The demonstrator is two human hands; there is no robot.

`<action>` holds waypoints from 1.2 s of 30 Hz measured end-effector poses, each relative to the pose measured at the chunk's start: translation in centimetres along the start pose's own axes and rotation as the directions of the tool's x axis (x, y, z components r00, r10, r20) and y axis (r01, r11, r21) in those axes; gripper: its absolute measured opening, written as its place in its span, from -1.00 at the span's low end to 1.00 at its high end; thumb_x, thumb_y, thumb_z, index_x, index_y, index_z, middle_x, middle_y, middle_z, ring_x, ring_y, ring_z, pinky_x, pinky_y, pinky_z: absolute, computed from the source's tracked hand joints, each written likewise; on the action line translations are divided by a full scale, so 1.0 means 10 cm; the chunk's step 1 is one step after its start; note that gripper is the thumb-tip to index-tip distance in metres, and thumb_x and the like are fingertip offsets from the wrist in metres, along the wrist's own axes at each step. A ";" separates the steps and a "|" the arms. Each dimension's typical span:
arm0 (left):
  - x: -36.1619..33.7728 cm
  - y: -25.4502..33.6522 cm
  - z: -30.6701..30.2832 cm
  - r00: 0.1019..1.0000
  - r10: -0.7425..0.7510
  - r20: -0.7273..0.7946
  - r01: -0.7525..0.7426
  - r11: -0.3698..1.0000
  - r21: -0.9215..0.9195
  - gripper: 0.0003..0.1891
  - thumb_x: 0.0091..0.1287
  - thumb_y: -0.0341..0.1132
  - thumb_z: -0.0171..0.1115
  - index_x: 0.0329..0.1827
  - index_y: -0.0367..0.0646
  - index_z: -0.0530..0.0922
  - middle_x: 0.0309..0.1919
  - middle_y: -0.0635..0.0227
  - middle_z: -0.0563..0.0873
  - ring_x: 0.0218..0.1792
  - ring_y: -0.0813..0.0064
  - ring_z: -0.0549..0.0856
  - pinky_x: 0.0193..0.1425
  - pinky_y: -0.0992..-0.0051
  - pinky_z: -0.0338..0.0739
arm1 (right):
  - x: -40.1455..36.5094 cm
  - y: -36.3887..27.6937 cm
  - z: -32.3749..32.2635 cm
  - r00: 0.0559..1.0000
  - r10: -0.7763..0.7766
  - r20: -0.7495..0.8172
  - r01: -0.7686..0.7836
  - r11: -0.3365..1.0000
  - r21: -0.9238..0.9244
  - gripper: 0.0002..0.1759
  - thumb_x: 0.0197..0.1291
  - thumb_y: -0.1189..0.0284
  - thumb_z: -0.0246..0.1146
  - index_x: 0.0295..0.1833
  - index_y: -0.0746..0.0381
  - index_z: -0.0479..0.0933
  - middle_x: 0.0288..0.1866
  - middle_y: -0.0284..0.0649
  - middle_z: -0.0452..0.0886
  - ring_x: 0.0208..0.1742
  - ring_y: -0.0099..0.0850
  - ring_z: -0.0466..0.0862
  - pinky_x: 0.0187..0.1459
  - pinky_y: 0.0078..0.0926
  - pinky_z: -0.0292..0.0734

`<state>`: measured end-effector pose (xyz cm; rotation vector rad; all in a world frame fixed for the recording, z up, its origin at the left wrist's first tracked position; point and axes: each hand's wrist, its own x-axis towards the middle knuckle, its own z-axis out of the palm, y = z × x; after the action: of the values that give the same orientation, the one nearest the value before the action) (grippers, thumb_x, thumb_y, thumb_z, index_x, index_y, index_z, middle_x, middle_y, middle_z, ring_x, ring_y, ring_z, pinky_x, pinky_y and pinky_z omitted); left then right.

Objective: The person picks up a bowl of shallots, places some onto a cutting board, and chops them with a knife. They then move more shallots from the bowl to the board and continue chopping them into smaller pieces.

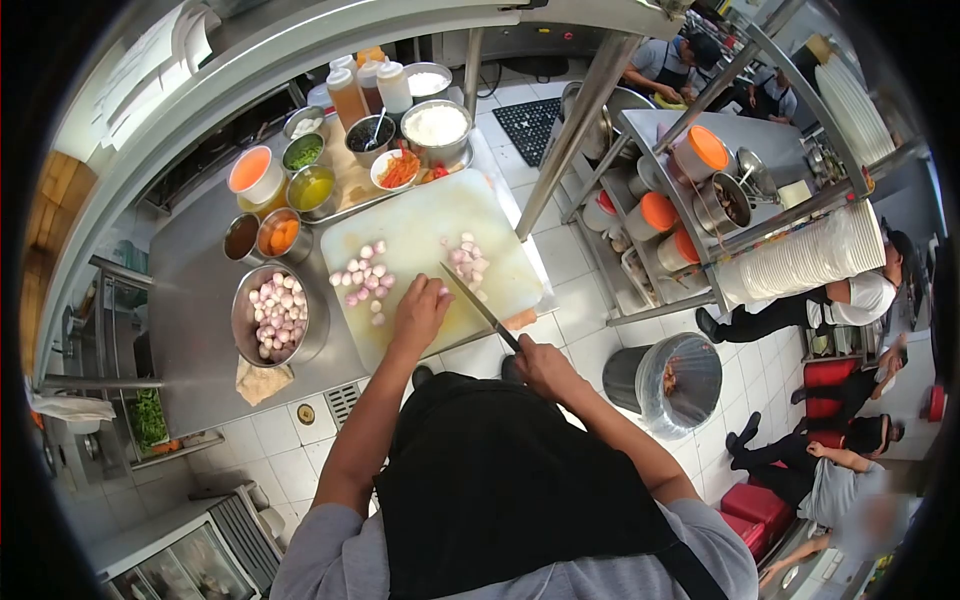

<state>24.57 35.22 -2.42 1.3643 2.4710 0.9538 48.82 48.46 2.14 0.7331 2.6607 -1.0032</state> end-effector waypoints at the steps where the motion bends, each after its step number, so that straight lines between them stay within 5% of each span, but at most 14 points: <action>1: -0.01 0.04 0.03 1.000 0.001 -0.002 -0.001 1.000 0.001 -0.73 0.37 -0.40 0.32 0.11 -0.24 0.61 -0.06 0.12 0.59 -0.08 0.07 0.66 0.01 0.20 0.58 | 0.00 -0.01 -0.01 1.000 -0.001 -0.001 0.001 1.000 -0.001 -0.73 0.40 0.36 0.10 0.00 0.37 0.37 -0.33 0.25 0.67 -0.21 0.26 0.68 -0.11 0.22 0.55; 3: -0.03 0.12 0.06 0.974 -0.039 -0.223 0.040 0.999 0.002 -0.78 0.41 -0.38 0.29 0.05 -0.24 0.60 -0.09 0.11 0.58 -0.16 0.05 0.67 -0.07 0.17 0.58 | 0.00 -0.03 -0.01 1.000 -0.009 -0.008 0.009 1.000 0.001 -0.72 0.41 0.35 0.10 0.02 0.36 0.37 -0.34 0.24 0.67 -0.22 0.26 0.67 -0.12 0.21 0.56; 6: -0.04 0.13 0.02 0.968 0.030 -0.247 -0.068 0.987 -0.147 -0.82 0.42 -0.43 0.25 0.03 -0.26 0.59 -0.11 0.11 0.57 -0.18 0.07 0.67 -0.11 0.20 0.58 | 0.00 -0.01 0.05 1.000 -0.014 -0.021 0.013 1.000 -0.013 -0.72 0.41 0.35 0.09 0.03 0.35 0.37 -0.34 0.22 0.67 -0.25 0.23 0.68 -0.16 0.20 0.58; 9: -0.06 0.04 0.03 0.988 0.019 -0.156 -0.051 0.978 -0.203 -0.84 0.42 -0.49 0.20 0.02 -0.28 0.58 -0.11 0.11 0.57 -0.22 0.11 0.67 -0.14 0.26 0.57 | 0.00 0.01 0.12 0.998 -0.042 -0.051 0.037 0.994 -0.099 -0.73 0.41 0.35 0.09 0.04 0.34 0.36 -0.34 0.19 0.66 -0.28 0.20 0.69 -0.21 0.18 0.60; 18: 0.00 0.02 0.03 0.981 0.035 -0.189 -0.091 0.950 -0.297 -0.93 0.41 -0.55 0.19 -0.11 -0.34 0.59 -0.17 0.11 0.56 -0.29 0.17 0.68 -0.24 0.34 0.59 | -0.02 -0.02 0.07 0.999 -0.030 -0.042 0.023 0.989 -0.147 -0.71 0.39 0.34 0.16 0.03 0.33 0.35 -0.33 0.21 0.65 -0.25 0.22 0.69 -0.19 0.18 0.60; 36: -0.04 0.07 0.08 0.962 0.030 -0.272 -0.097 0.967 -0.237 -0.94 0.41 -0.54 0.17 -0.14 -0.31 0.58 -0.19 0.13 0.59 -0.31 0.13 0.67 -0.26 0.31 0.57 | 0.01 -0.09 -0.12 0.999 -0.039 0.010 0.040 0.980 -0.197 -0.74 0.29 0.46 0.07 0.05 0.34 0.37 -0.32 0.25 0.67 -0.28 0.25 0.70 -0.18 0.20 0.61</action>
<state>25.62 35.57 -2.67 1.3140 2.3910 1.4956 48.28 48.75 3.49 0.6360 2.7277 -0.7341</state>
